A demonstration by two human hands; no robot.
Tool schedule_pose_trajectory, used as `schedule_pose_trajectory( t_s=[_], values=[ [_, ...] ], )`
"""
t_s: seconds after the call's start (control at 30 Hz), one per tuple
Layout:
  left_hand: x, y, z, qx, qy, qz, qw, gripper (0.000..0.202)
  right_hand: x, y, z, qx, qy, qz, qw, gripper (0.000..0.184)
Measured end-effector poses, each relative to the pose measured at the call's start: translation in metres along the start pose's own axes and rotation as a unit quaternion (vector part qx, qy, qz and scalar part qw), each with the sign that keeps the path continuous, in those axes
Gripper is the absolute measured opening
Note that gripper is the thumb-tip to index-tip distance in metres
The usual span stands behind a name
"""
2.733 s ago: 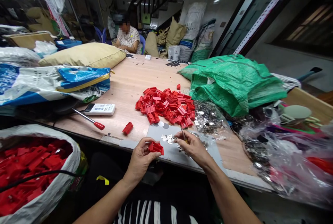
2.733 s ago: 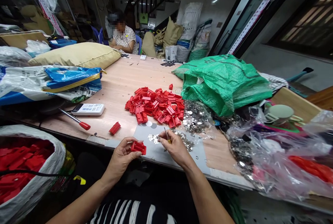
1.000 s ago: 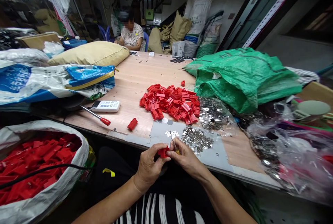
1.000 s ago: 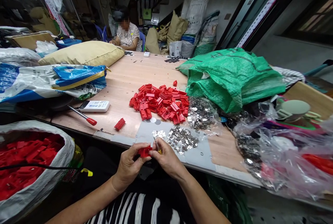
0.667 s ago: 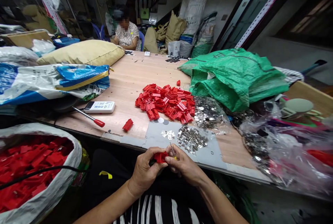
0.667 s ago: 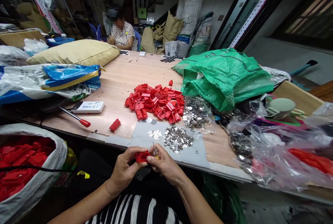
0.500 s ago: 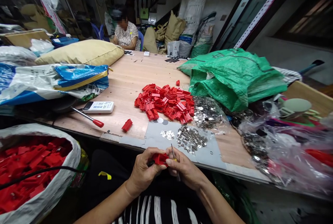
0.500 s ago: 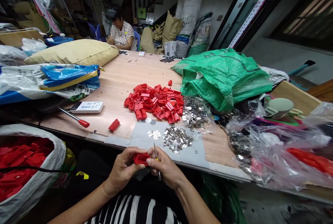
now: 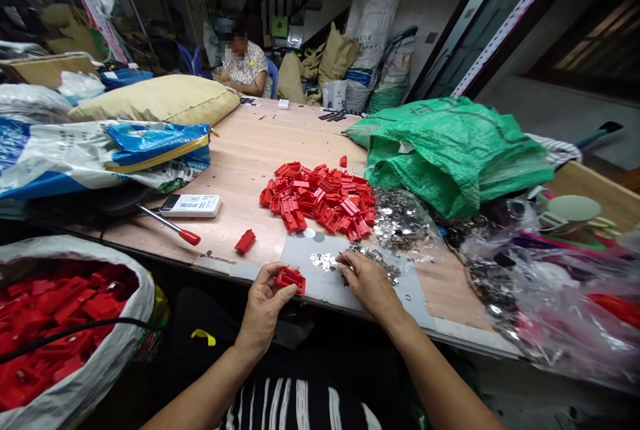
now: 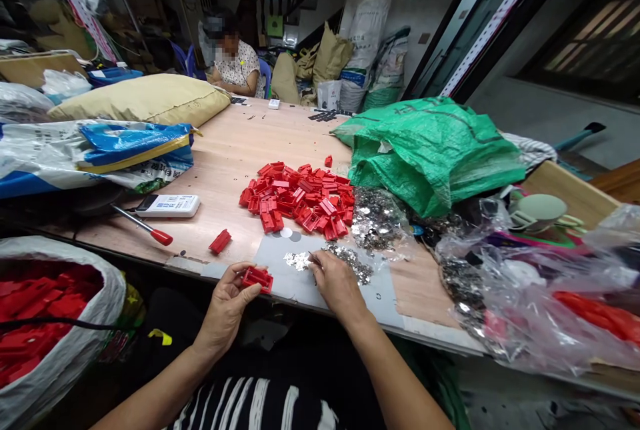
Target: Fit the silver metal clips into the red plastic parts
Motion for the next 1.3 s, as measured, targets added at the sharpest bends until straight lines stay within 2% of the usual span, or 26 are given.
schedule_pose_trajectory(
  t_s=[0.2,0.33,0.63,0.77,0.87,0.93,1.07,1.17,1.3],
  values=[
    [-0.003,0.001,0.000,-0.011,0.009,0.000,1.000,0.036,-0.020,-0.016,0.004,0.088,0.025,0.058,0.994,0.015],
    [-0.003,0.001,0.000,-0.024,0.005,0.000,1.000,0.036,-0.028,-0.020,0.007,0.082,0.029,0.076,0.993,0.010],
    [-0.004,0.001,0.003,-0.013,0.015,-0.002,1.000,0.035,-0.029,-0.013,0.007,0.038,0.025,0.104,0.994,0.006],
    [-0.003,-0.002,0.001,-0.029,0.006,-0.002,1.000,0.035,-0.024,-0.007,0.006,-0.041,0.003,0.077,0.996,0.012],
    [-0.001,-0.005,-0.004,-0.084,-0.038,0.003,0.996,0.032,-0.016,-0.010,0.011,-0.127,-0.012,0.073,0.989,0.012],
    [0.001,-0.007,-0.007,-0.135,-0.076,0.007,0.988,0.031,-0.009,-0.017,0.017,-0.215,-0.040,0.080,0.973,0.013],
    [0.005,-0.009,-0.009,-0.197,-0.121,0.017,0.973,0.030,0.005,-0.038,0.029,-0.384,-0.112,0.085,0.913,0.025],
    [0.006,-0.010,-0.010,-0.212,-0.136,0.018,0.968,0.029,0.011,-0.049,0.032,-0.416,-0.130,0.068,0.898,0.031],
    [0.007,-0.009,-0.011,-0.213,-0.146,0.011,0.966,0.029,0.015,-0.052,0.031,-0.406,-0.119,0.050,0.905,0.032]
  ],
)
Point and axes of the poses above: each hand's wrist, its own x-axis away from the middle knuckle, its own y-axis out of the back of the hand, z = x × y, the point moved 5 cm from there along -x, towards the middle knuckle, and after that the axes turned 2 degrees about -z, right-handed, at the moved point
